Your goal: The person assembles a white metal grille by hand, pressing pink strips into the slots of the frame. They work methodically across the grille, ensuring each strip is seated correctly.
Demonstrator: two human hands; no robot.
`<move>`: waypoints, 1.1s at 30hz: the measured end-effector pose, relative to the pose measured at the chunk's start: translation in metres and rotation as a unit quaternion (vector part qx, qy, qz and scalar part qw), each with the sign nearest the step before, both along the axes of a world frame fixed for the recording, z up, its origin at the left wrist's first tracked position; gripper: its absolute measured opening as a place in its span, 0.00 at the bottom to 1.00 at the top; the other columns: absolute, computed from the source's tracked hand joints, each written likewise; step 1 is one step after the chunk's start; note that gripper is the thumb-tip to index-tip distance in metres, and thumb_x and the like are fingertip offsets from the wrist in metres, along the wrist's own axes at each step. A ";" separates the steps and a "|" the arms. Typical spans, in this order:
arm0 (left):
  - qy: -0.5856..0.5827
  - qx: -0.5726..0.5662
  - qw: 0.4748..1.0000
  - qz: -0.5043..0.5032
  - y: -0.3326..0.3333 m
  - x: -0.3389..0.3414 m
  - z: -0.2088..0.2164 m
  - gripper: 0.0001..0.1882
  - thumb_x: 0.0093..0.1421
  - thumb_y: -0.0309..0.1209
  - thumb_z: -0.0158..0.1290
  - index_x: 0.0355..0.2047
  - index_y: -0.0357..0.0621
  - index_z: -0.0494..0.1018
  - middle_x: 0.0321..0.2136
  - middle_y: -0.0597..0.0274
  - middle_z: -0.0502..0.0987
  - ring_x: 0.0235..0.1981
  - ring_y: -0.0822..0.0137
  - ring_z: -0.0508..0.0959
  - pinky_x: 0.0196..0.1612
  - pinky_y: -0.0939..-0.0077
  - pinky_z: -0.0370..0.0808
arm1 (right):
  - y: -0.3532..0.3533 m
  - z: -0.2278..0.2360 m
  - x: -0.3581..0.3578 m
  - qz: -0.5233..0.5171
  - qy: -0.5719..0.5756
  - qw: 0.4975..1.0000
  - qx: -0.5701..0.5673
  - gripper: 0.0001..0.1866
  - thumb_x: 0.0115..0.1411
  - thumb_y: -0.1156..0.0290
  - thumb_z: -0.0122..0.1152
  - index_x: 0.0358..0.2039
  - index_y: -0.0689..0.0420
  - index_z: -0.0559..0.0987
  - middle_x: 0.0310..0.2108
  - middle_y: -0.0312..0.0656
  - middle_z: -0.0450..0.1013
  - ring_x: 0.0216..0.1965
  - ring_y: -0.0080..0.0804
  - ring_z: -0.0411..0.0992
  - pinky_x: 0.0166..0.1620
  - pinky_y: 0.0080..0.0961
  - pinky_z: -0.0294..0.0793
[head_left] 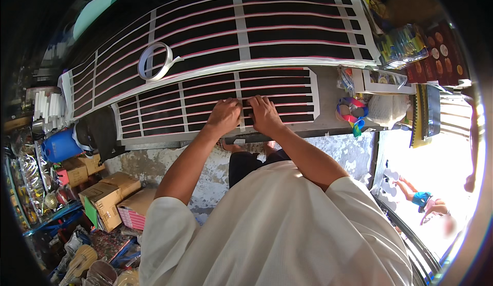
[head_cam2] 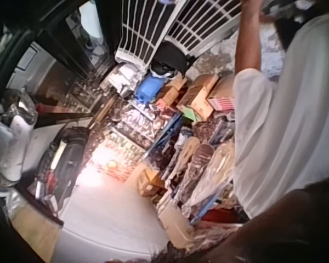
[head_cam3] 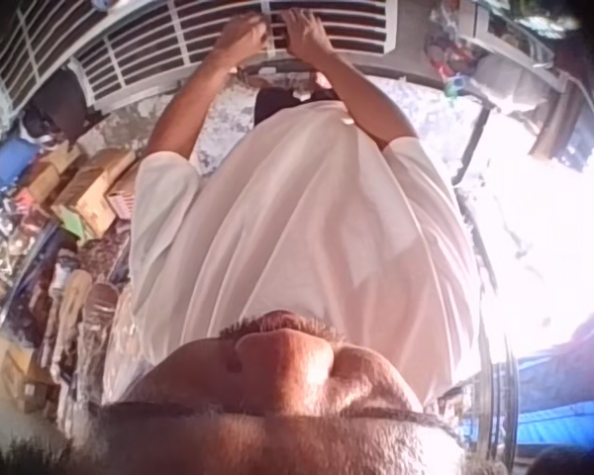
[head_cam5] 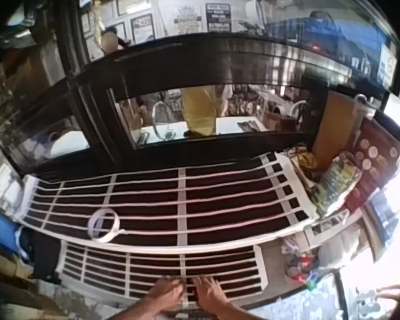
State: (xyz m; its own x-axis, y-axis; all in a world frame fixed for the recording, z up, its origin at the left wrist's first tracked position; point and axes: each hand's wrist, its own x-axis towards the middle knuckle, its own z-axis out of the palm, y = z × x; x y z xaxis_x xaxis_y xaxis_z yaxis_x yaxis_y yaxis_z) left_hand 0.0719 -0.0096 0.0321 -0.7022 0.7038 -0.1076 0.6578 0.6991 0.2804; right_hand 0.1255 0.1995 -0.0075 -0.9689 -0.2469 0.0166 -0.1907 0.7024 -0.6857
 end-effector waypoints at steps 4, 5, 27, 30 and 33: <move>0.011 -0.019 1.000 -0.009 0.003 -0.001 0.001 0.13 0.58 0.29 0.67 0.41 0.37 0.83 0.46 0.51 0.84 0.54 0.51 0.84 0.56 0.51 0.82 | 0.000 -0.001 -0.002 -0.003 -0.011 1.000 0.003 0.27 0.59 0.80 0.70 0.59 0.57 0.73 0.56 0.51 0.74 0.61 0.58 0.72 0.62 0.55 0.73; 0.029 -0.021 0.999 -0.013 0.005 -0.009 -0.001 0.13 0.58 0.29 0.67 0.41 0.37 0.83 0.46 0.51 0.84 0.54 0.51 0.84 0.56 0.51 0.82 | 0.001 -0.002 -0.009 -0.009 0.010 1.000 0.001 0.27 0.59 0.80 0.70 0.59 0.57 0.73 0.56 0.51 0.74 0.61 0.58 0.72 0.62 0.55 0.73; 0.109 0.149 0.926 0.329 -0.070 0.072 -0.019 0.17 0.65 0.23 0.62 0.55 0.40 0.80 0.51 0.45 0.81 0.54 0.39 0.80 0.58 0.42 0.80 | 0.125 0.002 0.041 -0.196 0.074 0.977 0.042 0.17 0.62 0.76 0.72 0.51 0.58 0.81 0.49 0.49 0.79 0.57 0.58 0.75 0.64 0.53 0.72; 0.112 0.105 0.907 0.392 -0.097 0.103 -0.032 0.21 0.69 0.27 0.62 0.61 0.40 0.79 0.62 0.44 0.77 0.63 0.38 0.75 0.66 0.42 0.76 | 0.165 -0.004 0.065 -0.284 0.043 0.955 0.073 0.20 0.61 0.70 0.79 0.49 0.59 0.80 0.47 0.48 0.79 0.54 0.55 0.76 0.59 0.52 0.73; 0.115 0.078 0.896 0.421 -0.109 0.115 -0.042 0.22 0.71 0.30 0.62 0.63 0.40 0.78 0.65 0.44 0.76 0.66 0.37 0.74 0.68 0.42 0.75 | 0.173 -0.010 0.074 -0.297 0.049 0.950 0.084 0.23 0.58 0.66 0.84 0.46 0.59 0.79 0.43 0.48 0.78 0.48 0.53 0.76 0.55 0.50 0.76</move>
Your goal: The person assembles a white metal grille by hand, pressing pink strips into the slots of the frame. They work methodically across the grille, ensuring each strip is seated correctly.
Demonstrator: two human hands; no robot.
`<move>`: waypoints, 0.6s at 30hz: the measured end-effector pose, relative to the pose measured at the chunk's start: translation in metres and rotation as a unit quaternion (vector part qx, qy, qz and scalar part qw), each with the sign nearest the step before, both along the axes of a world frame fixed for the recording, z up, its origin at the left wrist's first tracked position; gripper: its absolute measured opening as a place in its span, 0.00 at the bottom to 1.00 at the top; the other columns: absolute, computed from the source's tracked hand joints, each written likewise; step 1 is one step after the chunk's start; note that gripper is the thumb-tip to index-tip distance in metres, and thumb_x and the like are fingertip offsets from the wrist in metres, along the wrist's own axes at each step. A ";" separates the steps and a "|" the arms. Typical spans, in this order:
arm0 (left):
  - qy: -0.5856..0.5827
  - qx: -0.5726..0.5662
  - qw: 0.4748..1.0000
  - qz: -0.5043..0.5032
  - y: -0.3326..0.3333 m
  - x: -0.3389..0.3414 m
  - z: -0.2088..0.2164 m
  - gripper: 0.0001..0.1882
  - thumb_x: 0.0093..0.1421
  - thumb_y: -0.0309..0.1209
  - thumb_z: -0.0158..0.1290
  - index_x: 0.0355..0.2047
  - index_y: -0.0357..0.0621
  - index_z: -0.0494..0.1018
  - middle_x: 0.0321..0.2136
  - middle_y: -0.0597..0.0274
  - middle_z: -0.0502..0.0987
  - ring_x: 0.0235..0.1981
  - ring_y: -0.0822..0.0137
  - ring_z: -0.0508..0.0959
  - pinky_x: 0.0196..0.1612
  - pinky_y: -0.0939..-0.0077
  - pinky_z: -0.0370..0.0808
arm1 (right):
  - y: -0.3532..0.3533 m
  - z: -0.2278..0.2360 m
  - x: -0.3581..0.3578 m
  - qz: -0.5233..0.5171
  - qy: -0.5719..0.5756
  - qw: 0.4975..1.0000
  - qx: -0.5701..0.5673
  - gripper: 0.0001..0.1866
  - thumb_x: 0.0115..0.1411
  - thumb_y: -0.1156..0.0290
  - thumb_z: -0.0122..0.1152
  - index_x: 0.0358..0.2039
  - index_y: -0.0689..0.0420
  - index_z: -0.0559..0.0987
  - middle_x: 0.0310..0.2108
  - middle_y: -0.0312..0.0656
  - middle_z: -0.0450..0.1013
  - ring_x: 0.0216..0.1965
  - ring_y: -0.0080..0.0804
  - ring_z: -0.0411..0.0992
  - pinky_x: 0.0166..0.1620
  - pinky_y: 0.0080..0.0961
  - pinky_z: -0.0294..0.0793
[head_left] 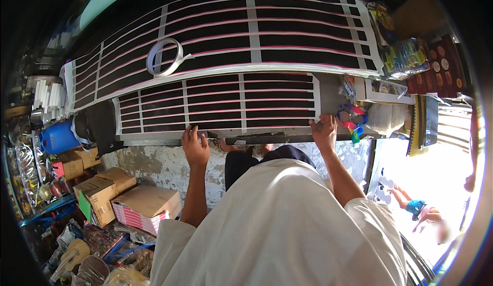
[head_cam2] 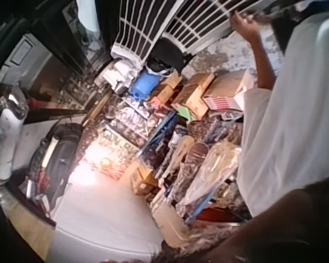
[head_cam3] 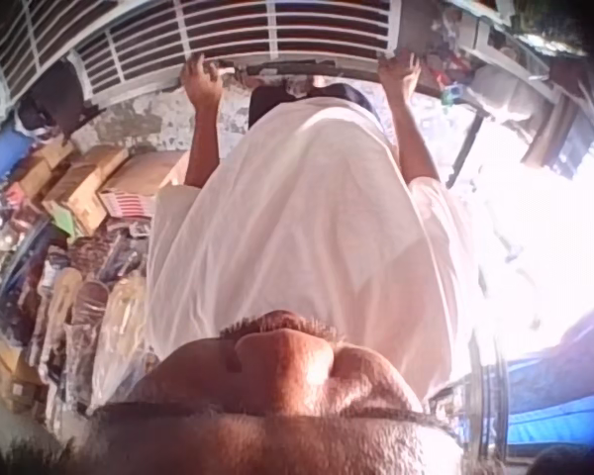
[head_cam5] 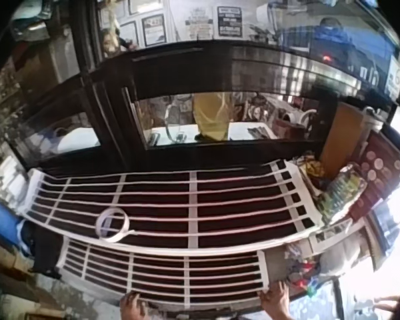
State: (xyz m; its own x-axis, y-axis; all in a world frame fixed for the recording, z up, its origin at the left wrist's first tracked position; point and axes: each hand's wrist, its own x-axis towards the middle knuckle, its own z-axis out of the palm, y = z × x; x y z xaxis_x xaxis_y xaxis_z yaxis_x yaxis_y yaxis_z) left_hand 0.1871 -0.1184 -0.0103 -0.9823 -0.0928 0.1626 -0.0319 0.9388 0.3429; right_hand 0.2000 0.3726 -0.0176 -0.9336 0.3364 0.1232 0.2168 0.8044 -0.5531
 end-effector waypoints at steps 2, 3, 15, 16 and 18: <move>0.016 -0.022 1.000 -0.006 -0.002 0.001 -0.004 0.22 0.71 0.32 0.63 0.64 0.40 0.78 0.66 0.44 0.75 0.67 0.37 0.73 0.69 0.42 0.74 | -0.003 -0.001 0.002 -0.012 -0.027 1.000 0.008 0.24 0.56 0.63 0.85 0.45 0.59 0.79 0.43 0.48 0.78 0.48 0.54 0.76 0.54 0.50 0.76; 0.005 -0.035 0.999 0.002 -0.002 -0.001 -0.004 0.23 0.72 0.33 0.63 0.64 0.40 0.78 0.66 0.44 0.75 0.67 0.37 0.73 0.69 0.42 0.74 | -0.006 -0.001 0.001 -0.027 -0.057 0.998 0.003 0.25 0.56 0.61 0.85 0.46 0.58 0.79 0.44 0.48 0.78 0.51 0.54 0.76 0.55 0.51 0.75; 0.012 0.026 0.999 -0.045 0.039 -0.010 0.003 0.19 0.67 0.33 0.68 0.56 0.42 0.83 0.56 0.50 0.80 0.58 0.43 0.78 0.62 0.46 0.78 | -0.019 0.004 0.000 -0.071 -0.111 0.991 -0.030 0.22 0.61 0.67 0.80 0.51 0.56 0.78 0.48 0.48 0.78 0.54 0.54 0.78 0.56 0.54 0.75; 0.003 0.022 0.999 -0.035 0.042 -0.010 0.002 0.18 0.66 0.32 0.69 0.55 0.41 0.84 0.56 0.50 0.79 0.57 0.43 0.79 0.61 0.47 0.79 | -0.017 0.002 0.001 -0.050 -0.093 0.993 -0.052 0.21 0.61 0.68 0.79 0.51 0.57 0.78 0.47 0.48 0.79 0.52 0.54 0.78 0.56 0.53 0.76; 0.015 0.022 0.999 -0.044 0.043 -0.008 0.001 0.18 0.67 0.32 0.68 0.55 0.41 0.84 0.56 0.50 0.80 0.57 0.43 0.79 0.61 0.46 0.79 | -0.012 -0.003 0.004 -0.030 -0.057 0.995 -0.083 0.20 0.61 0.71 0.77 0.50 0.57 0.78 0.45 0.48 0.79 0.49 0.54 0.79 0.55 0.52 0.77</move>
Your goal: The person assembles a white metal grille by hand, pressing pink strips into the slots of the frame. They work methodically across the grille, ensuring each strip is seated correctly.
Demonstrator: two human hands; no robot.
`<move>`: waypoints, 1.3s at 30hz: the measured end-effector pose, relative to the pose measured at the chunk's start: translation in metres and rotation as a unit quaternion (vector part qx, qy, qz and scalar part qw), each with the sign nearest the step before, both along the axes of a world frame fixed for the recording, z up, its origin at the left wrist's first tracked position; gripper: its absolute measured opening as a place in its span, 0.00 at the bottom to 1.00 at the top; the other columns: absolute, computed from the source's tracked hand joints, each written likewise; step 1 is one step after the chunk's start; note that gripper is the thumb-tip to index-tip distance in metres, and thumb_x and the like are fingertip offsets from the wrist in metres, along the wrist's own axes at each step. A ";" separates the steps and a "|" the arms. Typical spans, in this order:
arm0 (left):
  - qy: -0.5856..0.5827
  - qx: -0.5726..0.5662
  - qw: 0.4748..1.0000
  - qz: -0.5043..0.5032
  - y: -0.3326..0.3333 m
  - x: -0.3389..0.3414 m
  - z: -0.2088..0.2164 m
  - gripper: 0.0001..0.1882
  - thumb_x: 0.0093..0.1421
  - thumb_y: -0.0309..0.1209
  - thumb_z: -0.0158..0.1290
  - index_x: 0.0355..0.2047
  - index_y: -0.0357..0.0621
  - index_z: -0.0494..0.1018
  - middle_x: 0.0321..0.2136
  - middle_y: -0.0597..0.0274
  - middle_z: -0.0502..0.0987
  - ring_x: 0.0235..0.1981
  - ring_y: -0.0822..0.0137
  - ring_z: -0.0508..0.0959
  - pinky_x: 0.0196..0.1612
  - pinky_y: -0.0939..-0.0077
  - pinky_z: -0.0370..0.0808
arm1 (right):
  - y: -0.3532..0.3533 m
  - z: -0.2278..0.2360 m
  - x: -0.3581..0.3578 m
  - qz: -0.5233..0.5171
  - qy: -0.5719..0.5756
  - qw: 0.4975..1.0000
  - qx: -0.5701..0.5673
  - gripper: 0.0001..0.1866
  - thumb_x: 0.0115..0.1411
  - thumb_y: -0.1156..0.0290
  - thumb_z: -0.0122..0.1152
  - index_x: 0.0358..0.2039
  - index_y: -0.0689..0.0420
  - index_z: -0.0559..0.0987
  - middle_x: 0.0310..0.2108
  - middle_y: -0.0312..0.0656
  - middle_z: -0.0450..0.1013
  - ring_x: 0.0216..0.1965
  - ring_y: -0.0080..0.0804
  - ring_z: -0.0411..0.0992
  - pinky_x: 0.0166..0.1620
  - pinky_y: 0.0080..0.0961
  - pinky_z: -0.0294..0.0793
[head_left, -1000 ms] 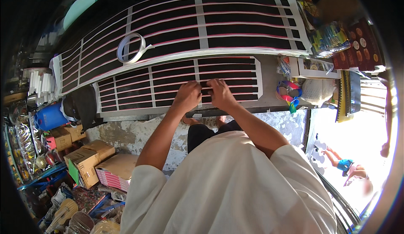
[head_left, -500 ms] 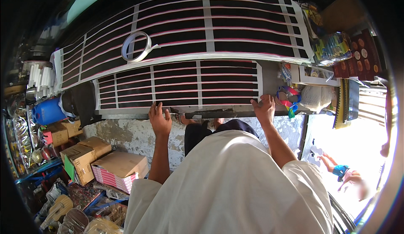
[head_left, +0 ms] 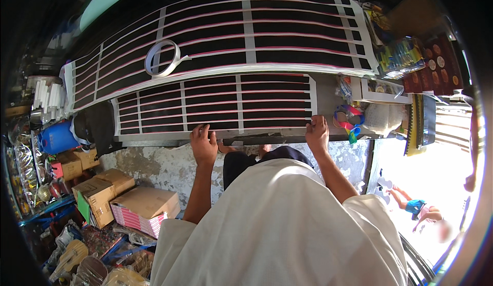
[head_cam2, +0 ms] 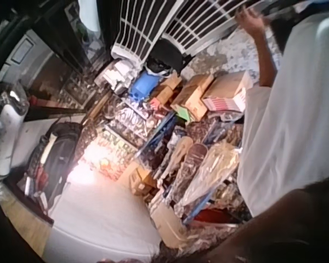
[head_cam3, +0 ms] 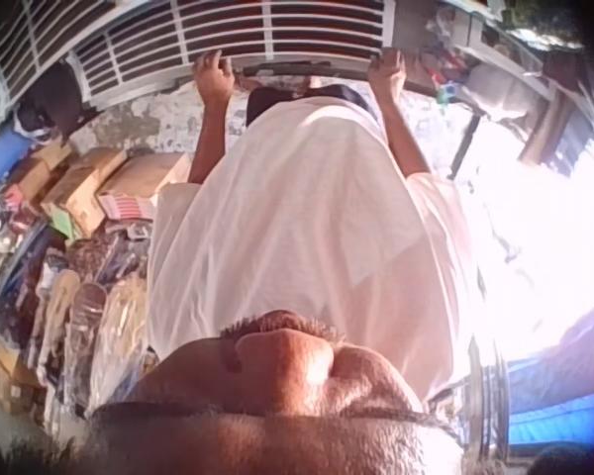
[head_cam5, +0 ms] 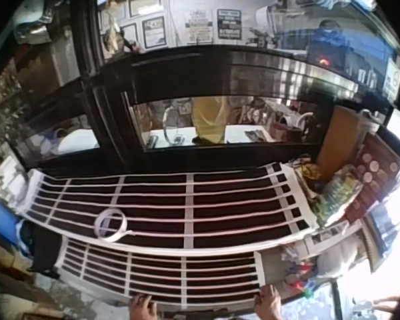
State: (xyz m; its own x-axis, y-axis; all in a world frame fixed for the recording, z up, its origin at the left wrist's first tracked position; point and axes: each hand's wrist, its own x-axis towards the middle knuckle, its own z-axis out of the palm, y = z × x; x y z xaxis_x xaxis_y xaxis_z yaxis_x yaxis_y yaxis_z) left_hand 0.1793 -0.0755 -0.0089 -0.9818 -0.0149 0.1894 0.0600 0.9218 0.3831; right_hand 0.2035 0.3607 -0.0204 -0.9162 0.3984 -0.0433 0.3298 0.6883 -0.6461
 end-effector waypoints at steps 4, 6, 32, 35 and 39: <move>0.017 -0.012 1.000 0.002 -0.015 0.001 -0.003 0.18 0.68 0.32 0.66 0.57 0.41 0.83 0.58 0.48 0.79 0.58 0.42 0.79 0.60 0.45 0.79 | 0.005 -0.003 0.005 -0.023 -0.016 0.999 -0.022 0.18 0.60 0.73 0.77 0.48 0.58 0.79 0.42 0.48 0.80 0.46 0.54 0.80 0.53 0.51 0.78; 0.005 -0.035 0.998 0.044 -0.030 -0.003 -0.004 0.20 0.69 0.32 0.66 0.59 0.41 0.82 0.61 0.46 0.79 0.62 0.40 0.78 0.63 0.43 0.79 | 0.005 0.000 0.006 -0.036 -0.042 0.998 -0.010 0.18 0.60 0.72 0.78 0.47 0.58 0.79 0.42 0.48 0.80 0.46 0.54 0.80 0.52 0.51 0.79; -0.136 -0.096 0.977 0.135 -0.060 -0.031 0.004 0.23 0.68 0.44 0.69 0.58 0.50 0.79 0.54 0.52 0.84 0.57 0.43 0.84 0.66 0.27 0.72 | 0.002 -0.005 -0.006 -0.016 0.027 0.999 0.045 0.09 0.59 0.78 0.73 0.31 0.59 0.78 0.28 0.51 0.80 0.33 0.58 0.80 0.40 0.50 0.78; -0.127 -0.099 0.978 0.135 -0.060 -0.030 0.001 0.23 0.66 0.44 0.70 0.56 0.49 0.79 0.53 0.52 0.84 0.57 0.44 0.84 0.64 0.30 0.73 | 0.002 -0.004 -0.008 -0.020 0.007 0.999 0.029 0.08 0.59 0.78 0.73 0.31 0.59 0.78 0.29 0.51 0.80 0.35 0.59 0.80 0.41 0.51 0.78; -0.112 -0.081 0.983 0.122 -0.062 -0.026 0.000 0.24 0.65 0.43 0.71 0.55 0.48 0.79 0.53 0.53 0.83 0.56 0.45 0.84 0.61 0.35 0.75 | 0.000 -0.004 -0.006 -0.030 0.018 0.999 0.023 0.09 0.60 0.77 0.73 0.32 0.59 0.78 0.28 0.51 0.80 0.34 0.58 0.80 0.41 0.51 0.78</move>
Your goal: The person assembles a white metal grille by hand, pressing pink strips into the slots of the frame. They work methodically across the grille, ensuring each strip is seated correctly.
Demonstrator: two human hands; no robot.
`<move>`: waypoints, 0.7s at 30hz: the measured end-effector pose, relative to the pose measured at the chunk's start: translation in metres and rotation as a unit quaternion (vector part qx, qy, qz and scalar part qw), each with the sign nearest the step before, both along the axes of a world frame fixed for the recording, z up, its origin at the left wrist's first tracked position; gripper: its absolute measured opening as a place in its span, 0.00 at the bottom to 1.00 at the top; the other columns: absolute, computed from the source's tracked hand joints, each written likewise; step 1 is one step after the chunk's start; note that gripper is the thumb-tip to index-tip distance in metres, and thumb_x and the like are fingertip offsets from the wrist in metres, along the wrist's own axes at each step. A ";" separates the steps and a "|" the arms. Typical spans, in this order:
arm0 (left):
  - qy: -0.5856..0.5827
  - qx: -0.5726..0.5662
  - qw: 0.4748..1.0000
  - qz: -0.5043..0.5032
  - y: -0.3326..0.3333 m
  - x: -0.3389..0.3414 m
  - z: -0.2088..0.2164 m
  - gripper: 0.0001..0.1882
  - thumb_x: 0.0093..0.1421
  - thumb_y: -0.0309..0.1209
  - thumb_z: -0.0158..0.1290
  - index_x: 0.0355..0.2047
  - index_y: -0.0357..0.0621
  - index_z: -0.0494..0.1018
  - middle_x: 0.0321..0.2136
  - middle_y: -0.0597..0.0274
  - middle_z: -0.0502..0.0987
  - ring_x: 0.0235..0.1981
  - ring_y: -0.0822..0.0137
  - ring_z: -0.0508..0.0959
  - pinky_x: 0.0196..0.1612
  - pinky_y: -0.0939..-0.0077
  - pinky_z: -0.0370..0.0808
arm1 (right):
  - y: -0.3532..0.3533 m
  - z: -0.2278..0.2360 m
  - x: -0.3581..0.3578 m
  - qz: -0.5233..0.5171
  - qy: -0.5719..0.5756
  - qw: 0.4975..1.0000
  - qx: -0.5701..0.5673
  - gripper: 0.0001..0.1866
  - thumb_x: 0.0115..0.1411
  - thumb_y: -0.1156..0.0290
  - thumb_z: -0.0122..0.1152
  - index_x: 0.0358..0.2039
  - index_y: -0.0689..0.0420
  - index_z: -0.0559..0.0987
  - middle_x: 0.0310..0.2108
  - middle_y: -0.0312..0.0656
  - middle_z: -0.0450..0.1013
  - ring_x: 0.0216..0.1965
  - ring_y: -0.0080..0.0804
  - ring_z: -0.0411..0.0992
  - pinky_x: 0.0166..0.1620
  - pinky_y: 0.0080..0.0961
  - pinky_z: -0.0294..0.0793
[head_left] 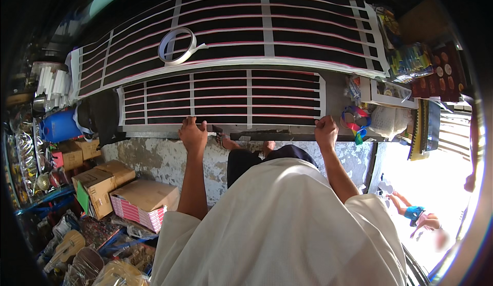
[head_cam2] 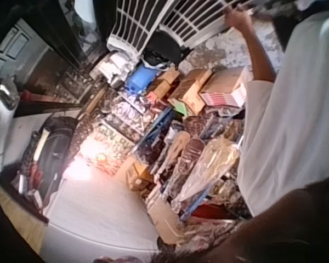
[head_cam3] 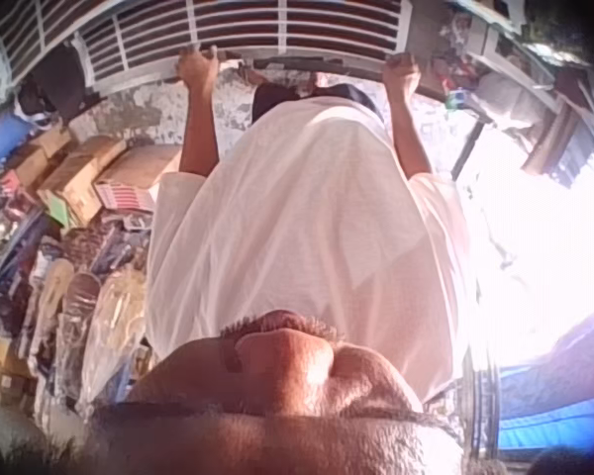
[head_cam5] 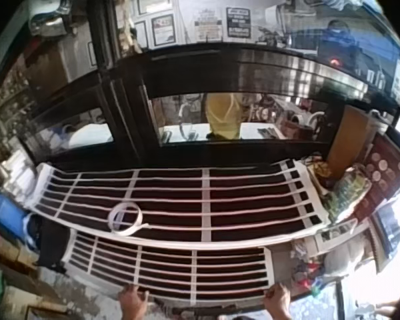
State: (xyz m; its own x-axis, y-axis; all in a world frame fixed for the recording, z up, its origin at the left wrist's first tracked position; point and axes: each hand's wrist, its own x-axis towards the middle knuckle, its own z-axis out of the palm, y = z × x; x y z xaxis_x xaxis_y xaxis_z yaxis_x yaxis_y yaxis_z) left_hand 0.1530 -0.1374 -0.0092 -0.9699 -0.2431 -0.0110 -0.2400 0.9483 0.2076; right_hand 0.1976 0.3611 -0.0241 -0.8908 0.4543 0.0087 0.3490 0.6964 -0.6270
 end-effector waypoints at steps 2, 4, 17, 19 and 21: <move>0.014 -0.002 1.000 -0.011 -0.001 0.002 0.000 0.24 0.64 0.42 0.72 0.55 0.47 0.79 0.52 0.53 0.83 0.56 0.45 0.84 0.59 0.38 0.76 | 0.000 -0.001 -0.001 -0.013 -0.010 0.999 -0.037 0.10 0.60 0.77 0.74 0.32 0.59 0.78 0.28 0.51 0.79 0.34 0.57 0.80 0.41 0.50 0.78; 0.015 -0.004 1.000 -0.013 -0.002 0.003 0.002 0.24 0.64 0.42 0.72 0.55 0.47 0.79 0.52 0.53 0.83 0.55 0.44 0.84 0.58 0.39 0.76 | 0.001 -0.003 -0.002 -0.016 -0.013 0.999 -0.041 0.10 0.60 0.76 0.75 0.32 0.59 0.78 0.27 0.51 0.79 0.33 0.57 0.80 0.41 0.49 0.78; 0.071 -0.029 0.996 -0.040 -0.001 0.012 -0.007 0.29 0.67 0.42 0.70 0.63 0.42 0.79 0.61 0.45 0.80 0.63 0.40 0.79 0.67 0.45 0.75 | -0.005 0.007 0.001 0.016 0.053 0.997 0.058 0.10 0.63 0.76 0.73 0.39 0.58 0.78 0.38 0.51 0.78 0.43 0.58 0.79 0.46 0.52 0.77; 0.098 -0.021 0.994 -0.048 0.004 0.015 -0.005 0.28 0.67 0.39 0.70 0.64 0.43 0.79 0.62 0.46 0.80 0.63 0.41 0.78 0.67 0.44 0.75 | -0.011 0.017 0.000 0.043 0.095 0.991 0.082 0.09 0.64 0.77 0.72 0.42 0.58 0.79 0.41 0.52 0.78 0.46 0.59 0.78 0.48 0.53 0.77; 0.130 0.007 0.989 -0.067 0.010 0.020 -0.001 0.27 0.66 0.34 0.71 0.63 0.44 0.79 0.60 0.48 0.81 0.62 0.43 0.78 0.66 0.43 0.75 | -0.019 0.028 -0.003 0.085 0.131 0.985 0.077 0.09 0.64 0.78 0.70 0.44 0.58 0.81 0.43 0.52 0.78 0.48 0.60 0.77 0.50 0.53 0.77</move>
